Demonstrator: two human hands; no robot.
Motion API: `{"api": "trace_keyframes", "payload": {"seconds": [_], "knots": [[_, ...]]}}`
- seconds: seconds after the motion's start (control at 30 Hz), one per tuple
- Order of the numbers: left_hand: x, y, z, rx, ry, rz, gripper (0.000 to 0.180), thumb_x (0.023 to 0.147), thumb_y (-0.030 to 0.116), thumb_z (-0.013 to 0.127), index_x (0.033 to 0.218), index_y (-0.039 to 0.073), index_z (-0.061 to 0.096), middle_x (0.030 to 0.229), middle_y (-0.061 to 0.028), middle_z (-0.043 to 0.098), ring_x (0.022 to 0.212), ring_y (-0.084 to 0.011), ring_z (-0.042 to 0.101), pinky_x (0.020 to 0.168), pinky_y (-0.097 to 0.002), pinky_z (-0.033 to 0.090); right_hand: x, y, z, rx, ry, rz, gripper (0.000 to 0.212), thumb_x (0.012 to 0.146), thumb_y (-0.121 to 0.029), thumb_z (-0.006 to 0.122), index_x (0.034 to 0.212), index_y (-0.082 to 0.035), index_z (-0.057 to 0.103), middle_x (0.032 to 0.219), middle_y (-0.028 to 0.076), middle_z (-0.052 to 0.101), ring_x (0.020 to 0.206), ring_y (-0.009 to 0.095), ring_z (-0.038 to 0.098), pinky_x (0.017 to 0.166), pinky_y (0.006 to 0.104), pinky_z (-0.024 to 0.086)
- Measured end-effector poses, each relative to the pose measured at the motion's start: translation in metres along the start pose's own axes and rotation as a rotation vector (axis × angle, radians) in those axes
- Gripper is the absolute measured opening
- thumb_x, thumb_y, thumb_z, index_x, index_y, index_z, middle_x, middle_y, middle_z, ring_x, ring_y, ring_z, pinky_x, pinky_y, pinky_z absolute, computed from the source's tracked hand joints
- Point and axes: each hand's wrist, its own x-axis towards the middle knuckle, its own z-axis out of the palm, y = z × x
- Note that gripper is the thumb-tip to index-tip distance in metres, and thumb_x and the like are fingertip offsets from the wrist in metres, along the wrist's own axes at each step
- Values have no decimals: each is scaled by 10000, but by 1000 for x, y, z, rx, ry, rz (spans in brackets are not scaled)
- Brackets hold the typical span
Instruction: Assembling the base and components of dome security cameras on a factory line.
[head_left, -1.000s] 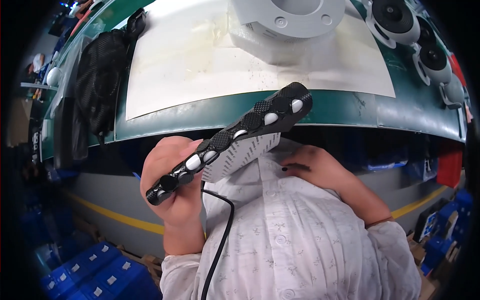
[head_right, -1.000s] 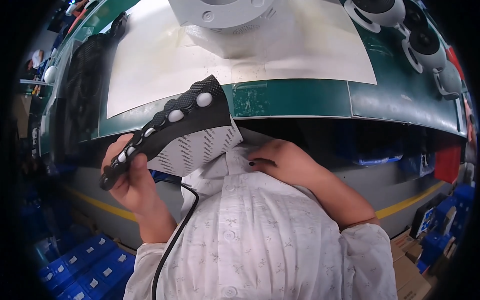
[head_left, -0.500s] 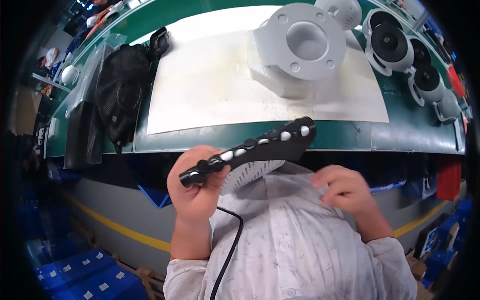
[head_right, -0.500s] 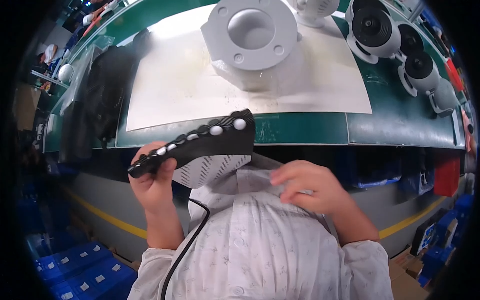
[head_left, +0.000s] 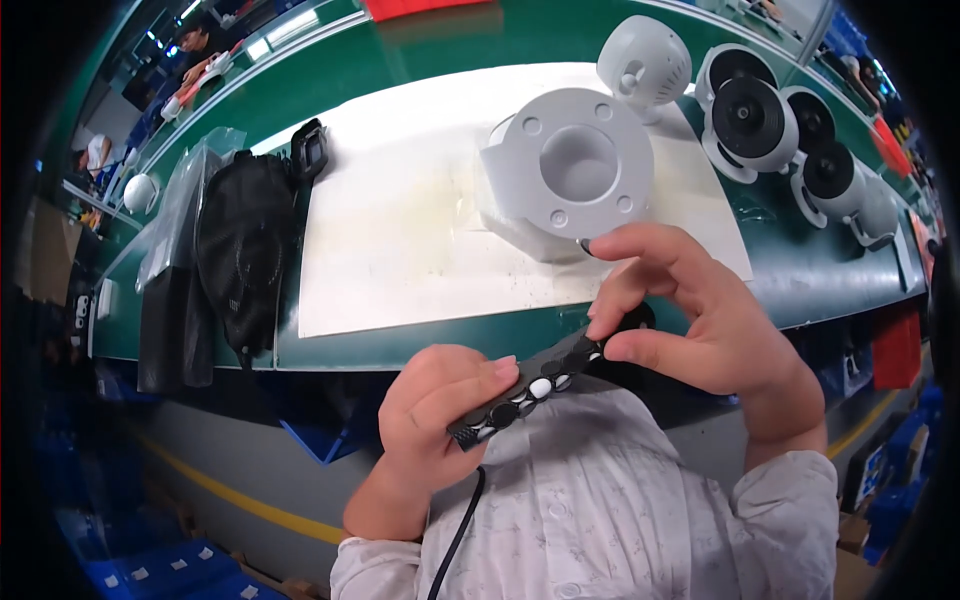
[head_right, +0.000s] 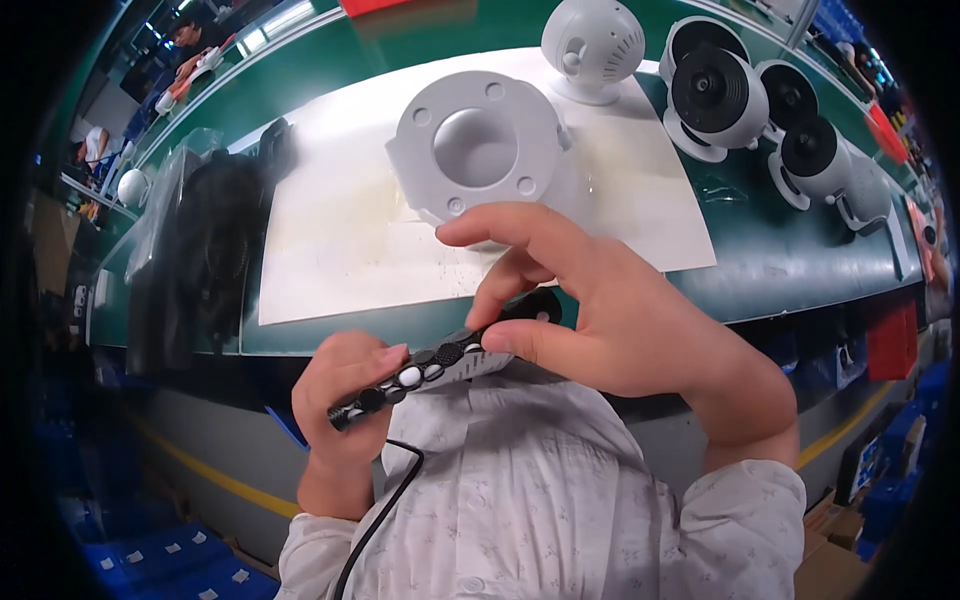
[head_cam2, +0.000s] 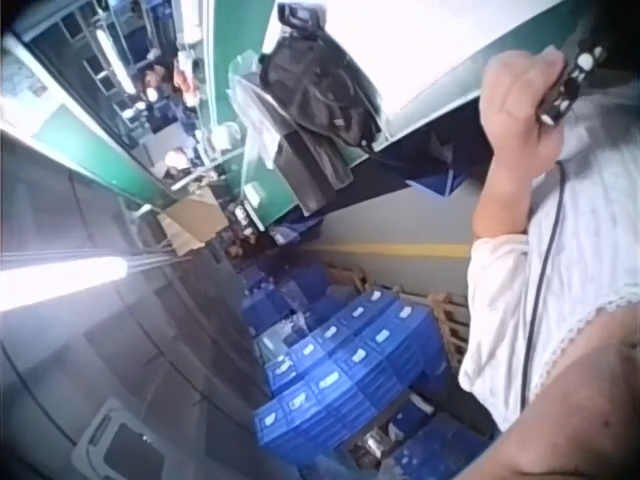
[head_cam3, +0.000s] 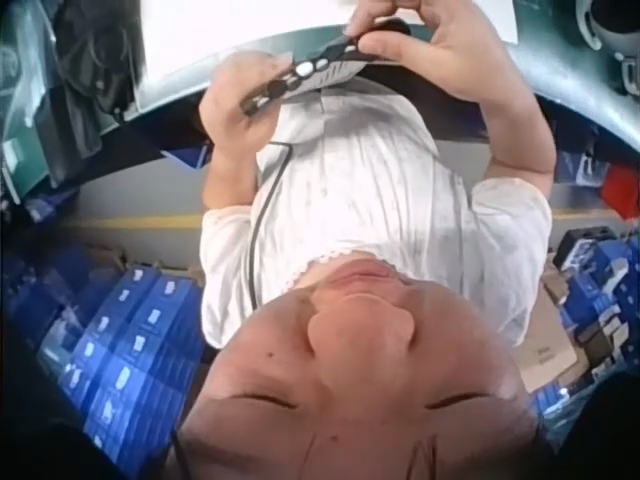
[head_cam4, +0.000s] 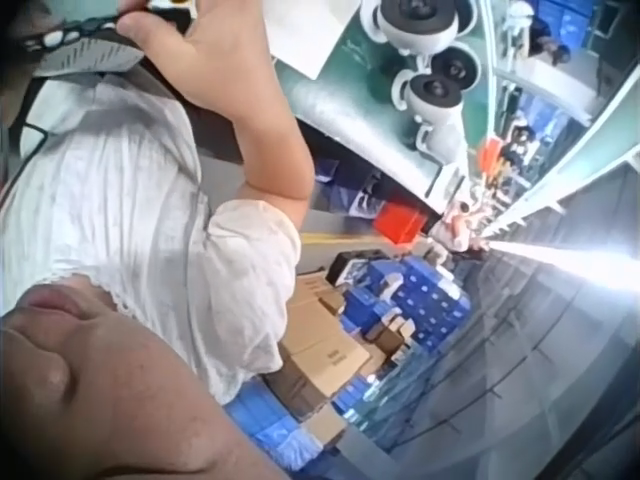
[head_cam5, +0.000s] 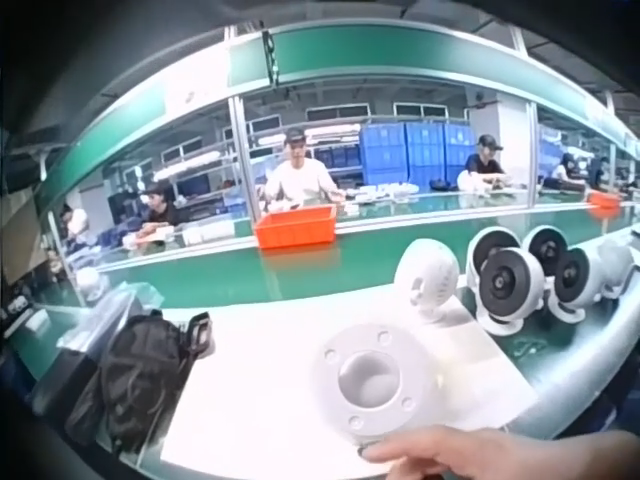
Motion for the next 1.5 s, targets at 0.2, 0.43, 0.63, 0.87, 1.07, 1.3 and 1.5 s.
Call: {"api": "trace_keyframes", "payload": {"seconds": [0.2, 0.43, 0.63, 0.87, 1.07, 1.3, 1.5], "knots": [[11, -22, 4, -195, 16, -271, 284, 575, -100, 590, 836, 11, 568, 1172, -231, 432, 758, -204, 588, 660, -271, 463, 23, 20, -23, -214, 257, -603, 531, 701, 62, 586, 1166, -25, 344, 797, 54, 546, 830, 161, 544, 842, 321, 382], [30, -39, 31, -429, -99, -266, 260, 612, -111, 583, 842, -2, 534, 1306, -253, 246, 860, -238, 592, 711, -288, 469, 66, 39, -56, -249, 372, -439, 509, 758, 14, 557, 1198, -47, 308, 851, 60, 560, 935, 164, 514, 841, 273, 370], [30, -46, 38, -431, -123, -294, 218, 664, -79, 560, 873, -16, 563, 1318, -240, 226, 881, -266, 588, 722, -287, 481, 72, 40, -66, 65, 391, -254, 569, 773, 33, 515, 1246, -30, 206, 872, 75, 547, 941, 183, 525, 861, 297, 378], [29, -49, 39, -386, -175, -305, 183, 679, -74, 545, 858, -37, 553, 1333, -223, 202, 867, -244, 592, 727, -286, 486, 71, 41, -74, -409, 358, -393, 579, 751, 58, 534, 1231, -11, 218, 844, 79, 563, 910, 199, 550, 865, 314, 385], [25, -46, 39, -389, -173, -296, 198, 670, -82, 533, 862, -33, 546, 1339, -217, 191, 870, -240, 590, 728, -288, 484, 64, 28, -69, -796, 364, -475, 509, 736, 60, 544, 1180, 13, 299, 866, 109, 607, 845, 220, 574, 835, 317, 394], [24, -48, 40, -380, -165, -279, 218, 652, -78, 533, 864, -27, 537, 1335, -230, 191, 865, -237, 593, 727, -285, 477, 49, -1, -59, -1327, 154, -347, 447, 748, -58, 549, 1151, 0, 365, 1022, 156, 563, 1028, 301, 497, 895, 381, 309], [24, -47, 39, -360, -169, -280, 205, 652, -73, 532, 853, -31, 532, 1336, -234, 189, 861, -236, 594, 730, -285, 469, 71, 8, -67, -755, 317, -418, 200, 730, -49, 574, 926, -35, 538, 1257, 188, 371, 1234, 320, 249, 983, 381, 195]]}}
